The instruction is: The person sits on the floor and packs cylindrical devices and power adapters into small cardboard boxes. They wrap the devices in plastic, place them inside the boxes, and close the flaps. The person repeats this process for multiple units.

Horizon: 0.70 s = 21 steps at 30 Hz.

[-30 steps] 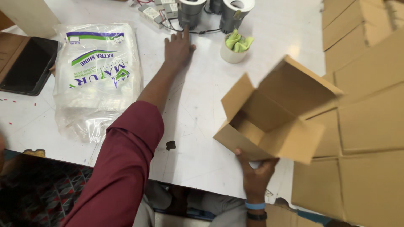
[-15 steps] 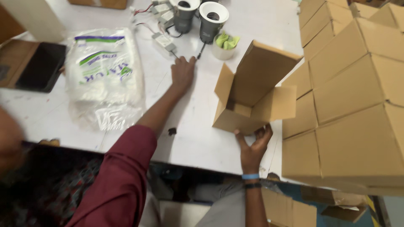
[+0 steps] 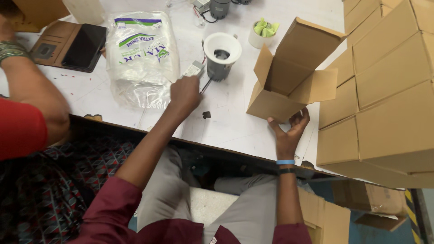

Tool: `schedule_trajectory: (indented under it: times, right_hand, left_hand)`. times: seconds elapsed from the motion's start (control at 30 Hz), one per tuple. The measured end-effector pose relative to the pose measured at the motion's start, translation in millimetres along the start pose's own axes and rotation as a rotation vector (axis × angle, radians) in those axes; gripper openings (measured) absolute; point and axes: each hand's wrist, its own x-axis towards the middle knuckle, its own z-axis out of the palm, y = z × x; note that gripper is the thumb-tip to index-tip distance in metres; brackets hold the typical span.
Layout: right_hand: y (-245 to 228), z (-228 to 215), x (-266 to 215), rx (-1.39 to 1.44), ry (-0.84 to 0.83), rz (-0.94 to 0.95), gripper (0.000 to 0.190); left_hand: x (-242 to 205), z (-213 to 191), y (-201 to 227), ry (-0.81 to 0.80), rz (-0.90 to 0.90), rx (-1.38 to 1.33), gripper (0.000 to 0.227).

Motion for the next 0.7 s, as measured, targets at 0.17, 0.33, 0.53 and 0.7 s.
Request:
schedule_trajectory:
  times: [0.17, 0.33, 0.53, 0.7]
  right_hand:
    - [-2.5, 4.1, 1.3, -0.126, -0.062, -0.045, 0.109]
    - [-4.5, 4.1, -3.7, -0.168, -0.084, 0.005, 0.115]
    - [-19.5, 0.7, 22.3, -0.05, -0.186, 0.075, 0.112]
    - [-14.3, -7.8, 31.3, 0.132, -0.303, 0.129, 0.081]
  left_hand:
    - [18.8, 22.0, 46.0, 0.464, 0.143, -0.745, 0.136]
    - [24.3, 55.3, 54.4, 0.615, 0.068, -0.795, 0.11]
    - [-18.2, 34.1, 26.6, 0.197, 0.318, -0.888, 0.091]
    - [-58.7, 23.1, 23.6, 0.112, 0.363, -0.875, 0.09]
